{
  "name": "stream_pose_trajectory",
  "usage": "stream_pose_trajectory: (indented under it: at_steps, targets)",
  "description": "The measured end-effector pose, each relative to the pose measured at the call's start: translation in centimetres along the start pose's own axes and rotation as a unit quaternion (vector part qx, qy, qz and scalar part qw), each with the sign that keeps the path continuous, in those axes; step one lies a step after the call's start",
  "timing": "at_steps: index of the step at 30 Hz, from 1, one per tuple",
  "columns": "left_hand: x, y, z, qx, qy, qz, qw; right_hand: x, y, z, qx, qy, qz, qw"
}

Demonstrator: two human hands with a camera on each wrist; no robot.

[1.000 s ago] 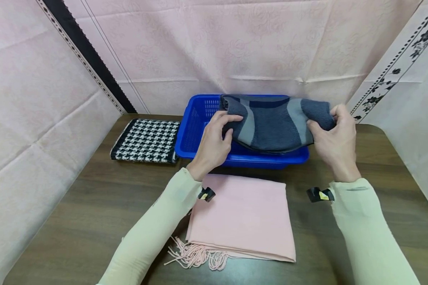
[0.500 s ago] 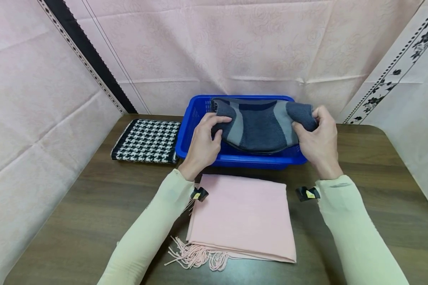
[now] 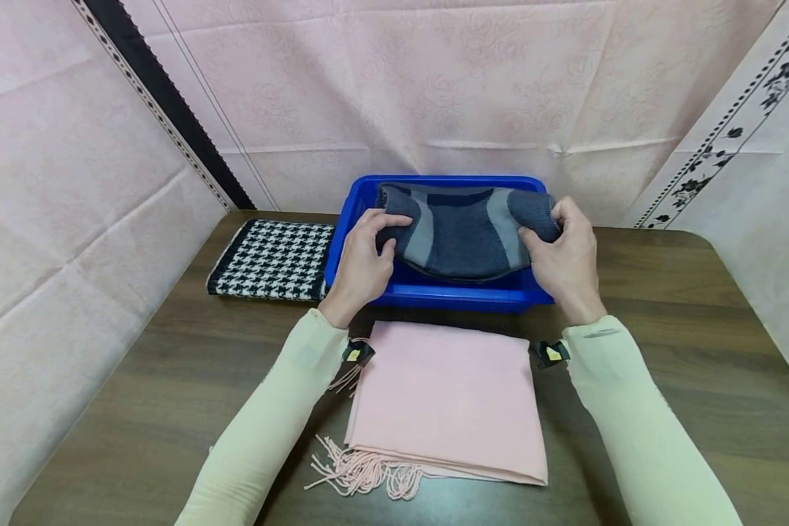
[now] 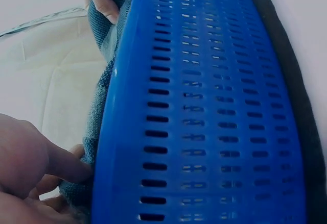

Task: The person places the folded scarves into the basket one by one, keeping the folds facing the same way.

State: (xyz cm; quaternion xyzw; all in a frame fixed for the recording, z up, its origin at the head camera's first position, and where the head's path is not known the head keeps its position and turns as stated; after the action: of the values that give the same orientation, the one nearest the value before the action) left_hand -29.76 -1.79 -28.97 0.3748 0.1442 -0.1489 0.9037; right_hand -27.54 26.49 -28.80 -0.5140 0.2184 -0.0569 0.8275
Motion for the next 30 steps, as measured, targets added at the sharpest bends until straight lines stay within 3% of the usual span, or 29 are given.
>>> stream_pose_trajectory:
  at_steps: [21, 30]
  targets:
    - [-0.8, -1.9, -0.6, -0.050, -0.012, 0.032, 0.9982, -0.6, 1.2, -2.6, 0.008, -0.053, -0.010, 0.998]
    - [-1.2, -2.6, -1.1, -0.076, -0.026, 0.068, 0.9944, -0.8, 1.2, -3.2, 0.033, -0.066, -0.002, 0.997]
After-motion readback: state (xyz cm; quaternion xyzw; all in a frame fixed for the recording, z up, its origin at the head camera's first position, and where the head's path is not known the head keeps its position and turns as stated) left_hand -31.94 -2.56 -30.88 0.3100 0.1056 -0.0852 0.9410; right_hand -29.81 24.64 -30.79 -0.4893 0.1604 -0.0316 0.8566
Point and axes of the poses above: each hand's wrist, its own x-axis away from the middle knuckle, its own z-axis out of the back of the hand, y = z × x, the point moved 9 cm from there along -x, towards the middle knuckle, and after that the axes turned 9 degrees about -x, right-handed, at the moved point
